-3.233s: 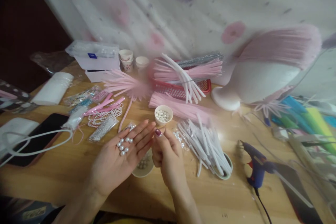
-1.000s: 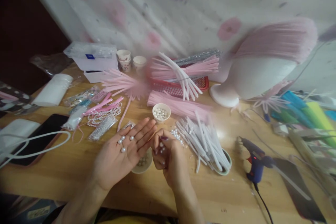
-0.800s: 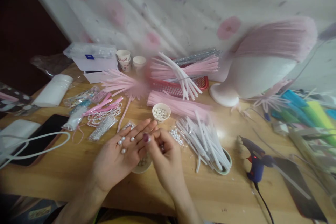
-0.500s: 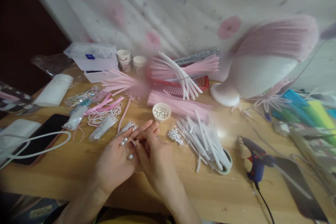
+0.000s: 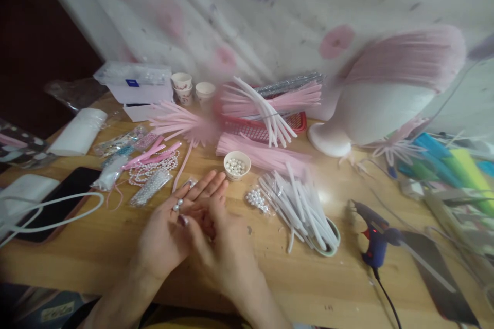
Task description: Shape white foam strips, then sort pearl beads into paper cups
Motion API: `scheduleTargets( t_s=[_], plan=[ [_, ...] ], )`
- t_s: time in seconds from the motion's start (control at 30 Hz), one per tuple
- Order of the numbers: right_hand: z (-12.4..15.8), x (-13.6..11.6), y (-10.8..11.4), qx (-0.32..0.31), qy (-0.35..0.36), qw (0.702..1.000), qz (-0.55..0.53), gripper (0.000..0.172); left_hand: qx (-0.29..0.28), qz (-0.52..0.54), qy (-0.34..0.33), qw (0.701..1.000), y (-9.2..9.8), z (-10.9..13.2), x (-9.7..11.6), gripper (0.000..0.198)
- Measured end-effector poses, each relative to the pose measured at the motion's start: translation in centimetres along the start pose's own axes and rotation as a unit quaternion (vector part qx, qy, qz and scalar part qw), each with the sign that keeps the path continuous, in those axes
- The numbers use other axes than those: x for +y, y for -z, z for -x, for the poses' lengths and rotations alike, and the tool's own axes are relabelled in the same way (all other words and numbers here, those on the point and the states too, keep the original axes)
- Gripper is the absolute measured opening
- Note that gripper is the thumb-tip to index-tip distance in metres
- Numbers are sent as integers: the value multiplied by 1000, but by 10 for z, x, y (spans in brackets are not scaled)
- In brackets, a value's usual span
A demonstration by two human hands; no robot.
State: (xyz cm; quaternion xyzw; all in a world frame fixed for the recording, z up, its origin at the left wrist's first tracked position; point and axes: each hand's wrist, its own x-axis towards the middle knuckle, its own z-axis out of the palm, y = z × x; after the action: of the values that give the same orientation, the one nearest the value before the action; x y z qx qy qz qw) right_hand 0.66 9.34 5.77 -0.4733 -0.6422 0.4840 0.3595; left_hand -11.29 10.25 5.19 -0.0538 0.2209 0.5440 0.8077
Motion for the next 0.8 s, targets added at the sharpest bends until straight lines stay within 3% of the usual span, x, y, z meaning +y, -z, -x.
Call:
scheduleTargets(
  t_s=[0.07, 0.17, 0.23, 0.3, 0.37, 0.43, 0.47, 0.53, 0.63, 0.73, 0.8],
  plan=[
    [2, 3, -6, -47, 7, 996, 75, 10, 4, -14, -15, 1000, 1, 0, -2, 52],
    [4, 7, -11, -55, -5, 994, 96, 8, 25, -16, -18, 999, 2, -1, -3, 49],
    [4, 8, -10, -44, -19, 998, 36, 7, 40, -3, -9, 999, 1, -2, -2, 45],
    [4, 7, -7, -16, -59, 994, -92, 9, 60, 5, -6, 998, -2, -3, -2, 42],
    [1, 5, -4, 3, -142, 954, -265, 15, 79, 7, -16, 997, -5, -4, -2, 45],
    [-2, 3, -2, 0, -223, 891, -396, 25, 84, -4, -46, 995, -7, -5, -5, 49],
    [-4, 3, -2, -5, -246, 870, -427, 30, 81, -18, -68, 994, -7, -4, -8, 50],
    [-6, 2, -6, -1, -261, 859, -441, 40, 74, -71, -124, 987, -6, -3, -13, 49],
    [-6, 0, -17, 20, -278, 840, -466, 42, 72, -227, -223, 945, 0, 3, -21, 47],
    [-5, -5, -26, 30, -304, 809, -502, 39, 45, -412, -303, 858, 4, 10, -25, 47],
    [-4, -7, -28, 40, -319, 804, -501, 36, 18, -498, -340, 798, 3, 14, -24, 41]
  ],
)
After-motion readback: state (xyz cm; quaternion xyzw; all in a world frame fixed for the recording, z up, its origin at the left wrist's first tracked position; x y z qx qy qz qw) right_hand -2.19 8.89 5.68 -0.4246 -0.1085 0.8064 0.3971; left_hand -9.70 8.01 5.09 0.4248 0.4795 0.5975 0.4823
